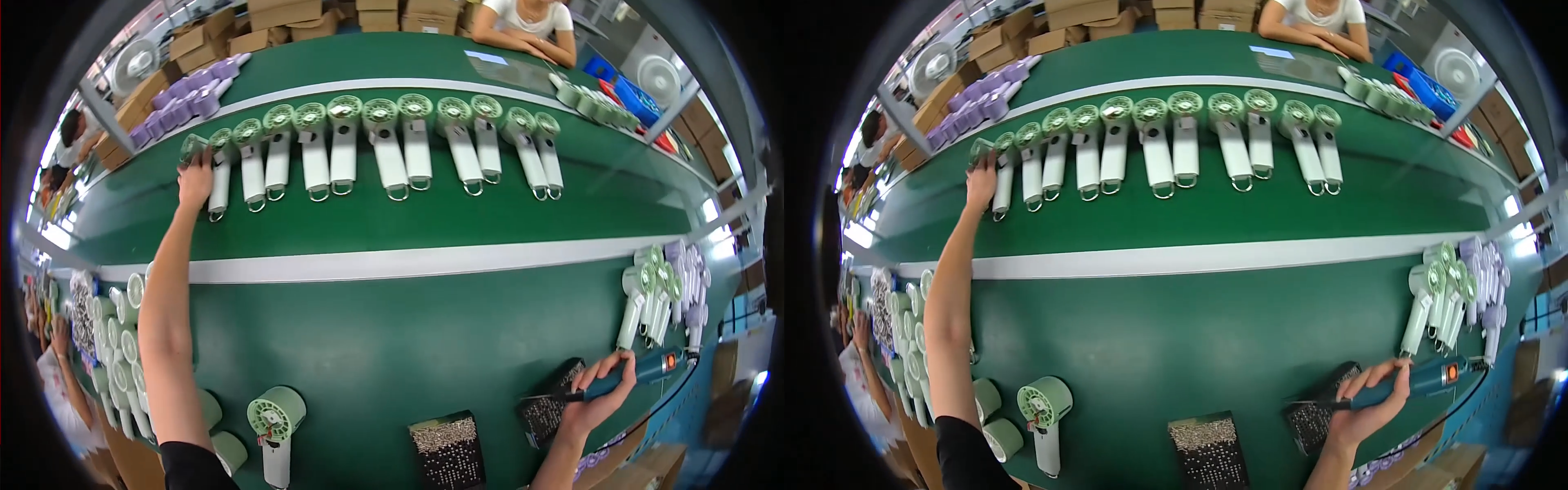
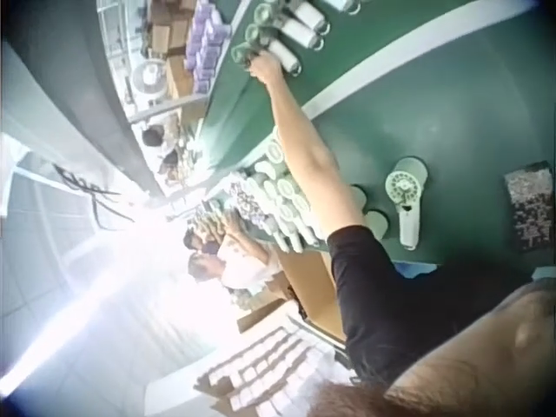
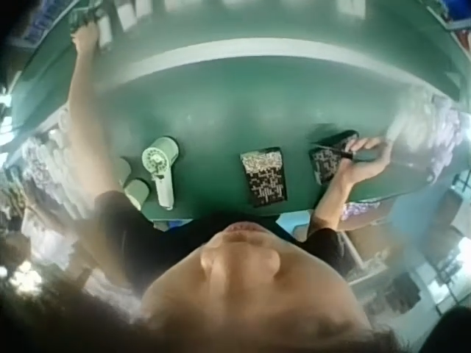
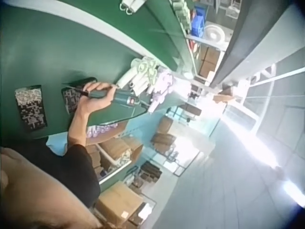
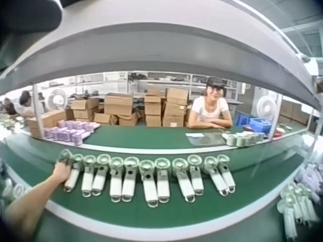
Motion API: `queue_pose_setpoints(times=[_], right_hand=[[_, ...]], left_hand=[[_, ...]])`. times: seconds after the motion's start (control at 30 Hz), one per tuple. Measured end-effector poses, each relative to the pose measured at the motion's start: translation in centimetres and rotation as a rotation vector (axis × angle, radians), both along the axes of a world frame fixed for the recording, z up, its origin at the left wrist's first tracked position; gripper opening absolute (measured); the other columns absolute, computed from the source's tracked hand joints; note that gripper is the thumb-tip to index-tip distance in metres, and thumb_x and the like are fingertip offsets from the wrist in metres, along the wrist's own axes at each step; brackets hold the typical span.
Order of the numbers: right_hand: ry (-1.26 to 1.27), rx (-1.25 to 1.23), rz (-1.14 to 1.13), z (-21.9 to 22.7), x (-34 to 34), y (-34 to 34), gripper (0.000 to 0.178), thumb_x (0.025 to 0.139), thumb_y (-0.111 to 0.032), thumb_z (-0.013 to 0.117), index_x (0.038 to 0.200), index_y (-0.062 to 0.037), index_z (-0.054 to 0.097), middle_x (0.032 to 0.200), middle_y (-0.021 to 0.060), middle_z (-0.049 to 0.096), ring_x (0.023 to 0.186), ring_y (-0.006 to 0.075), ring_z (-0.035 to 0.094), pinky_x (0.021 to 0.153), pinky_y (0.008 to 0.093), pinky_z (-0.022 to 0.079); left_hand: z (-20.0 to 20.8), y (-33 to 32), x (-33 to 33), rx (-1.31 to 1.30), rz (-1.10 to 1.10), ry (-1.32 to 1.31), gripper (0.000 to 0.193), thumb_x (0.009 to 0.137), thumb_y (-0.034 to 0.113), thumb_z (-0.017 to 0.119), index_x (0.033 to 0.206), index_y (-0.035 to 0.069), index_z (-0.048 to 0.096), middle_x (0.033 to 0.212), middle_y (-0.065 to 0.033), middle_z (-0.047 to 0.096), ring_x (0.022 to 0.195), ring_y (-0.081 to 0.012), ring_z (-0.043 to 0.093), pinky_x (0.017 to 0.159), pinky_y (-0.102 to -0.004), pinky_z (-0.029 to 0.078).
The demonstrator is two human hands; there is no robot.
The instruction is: The person assembles portable fans by driving screws into the fan casings with an electric screwdriver and arranging the fans along the assembly line table.
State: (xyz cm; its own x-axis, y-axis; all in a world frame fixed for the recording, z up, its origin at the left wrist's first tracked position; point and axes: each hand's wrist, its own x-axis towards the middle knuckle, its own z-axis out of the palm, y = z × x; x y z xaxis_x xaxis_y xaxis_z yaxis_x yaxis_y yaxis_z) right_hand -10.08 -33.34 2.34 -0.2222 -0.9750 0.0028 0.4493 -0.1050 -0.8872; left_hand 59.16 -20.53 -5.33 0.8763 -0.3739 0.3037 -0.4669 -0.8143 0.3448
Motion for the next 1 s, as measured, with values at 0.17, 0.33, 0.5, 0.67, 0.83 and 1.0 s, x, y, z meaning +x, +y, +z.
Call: queue_pose_setpoints(times=[0.17,0.33,0.5,0.67,0.83,1.0], right_hand=[[-0.064,-0.042,0.031,0.9,-0.6,0.9,0.02,0.095,-0.03,0.045,0.1,-0.0105,0.046,0.063,0.0005,0.04,0.037,0.0097,0.037,0.032,0.0251,0.033],[-0.164,-0.042,0.129,2.5,-0.6,2.6,0.023,0.096,-0.026,0.045,0.095,-0.0038,0.041,0.058,0.0037,0.042,0.038,0.0162,0.045,0.034,0.0303,0.04],[-0.152,-0.243,0.109,2.8,-0.8,3.1,0.019,0.093,-0.018,0.052,0.097,-0.0011,0.045,0.061,0.0053,0.051,0.041,0.0139,0.051,0.041,0.0284,0.042],[-0.21,-0.375,0.172,2.1,-1.2,2.7,0.021,0.088,-0.015,0.061,0.101,-0.002,0.05,0.07,0.0027,0.054,0.048,0.0085,0.052,0.04,0.0235,0.041],[0.085,-0.51,0.101,1.7,-4.8,0.3,0.032,0.081,-0.018,0.067,0.104,-0.0011,0.053,0.078,0.0075,0.063,0.068,0.0152,0.062,0.065,0.0293,0.049],[-0.151,-0.323,-0.147,0.8,-10.9,-2.2,0.021,0.082,-0.016,0.066,0.091,0.0012,0.058,0.073,0.0043,0.062,0.068,0.0147,0.062,0.063,0.0299,0.05]], left_hand=[[-0.1,-1.5,1.7,-0.038,-0.351,-0.018,0.06,0.095,0.054,0.032,0.128,0.009,0.054,0.129,-0.027,0.049,0.122,-0.0467,0.04,0.104,-0.0467,0.032],[6.3,-2.5,-5.6,0.028,-0.483,-0.236,0.037,0.089,0.035,0.056,0.101,0.0,0.061,0.106,-0.0267,0.061,0.105,-0.0402,0.055,0.089,-0.0456,0.043],[13.7,-9.0,-24.6,-0.037,-0.987,0.048,0.029,0.093,0.025,0.056,0.107,-0.001,0.056,0.093,-0.0159,0.065,0.087,-0.0244,0.064,0.078,-0.0345,0.049],[13.9,-17.0,-47.3,0.154,-1.502,0.101,0.036,0.091,0.032,0.057,0.114,0.003,0.054,0.099,-0.018,0.066,0.087,-0.03,0.065,0.077,-0.038,0.05],[9.9,-24.4,-60.3,0.183,-1.861,0.369,0.051,0.08,0.035,0.059,0.12,0.004,0.05,0.098,-0.018,0.065,0.09,-0.0372,0.063,0.078,-0.0413,0.05],[8.0,-26.4,-69.1,0.504,-1.867,-0.077,0.059,0.082,0.032,0.047,0.138,0.015,0.04,0.108,-0.0191,0.062,0.089,-0.0367,0.063,0.074,-0.0444,0.051]])
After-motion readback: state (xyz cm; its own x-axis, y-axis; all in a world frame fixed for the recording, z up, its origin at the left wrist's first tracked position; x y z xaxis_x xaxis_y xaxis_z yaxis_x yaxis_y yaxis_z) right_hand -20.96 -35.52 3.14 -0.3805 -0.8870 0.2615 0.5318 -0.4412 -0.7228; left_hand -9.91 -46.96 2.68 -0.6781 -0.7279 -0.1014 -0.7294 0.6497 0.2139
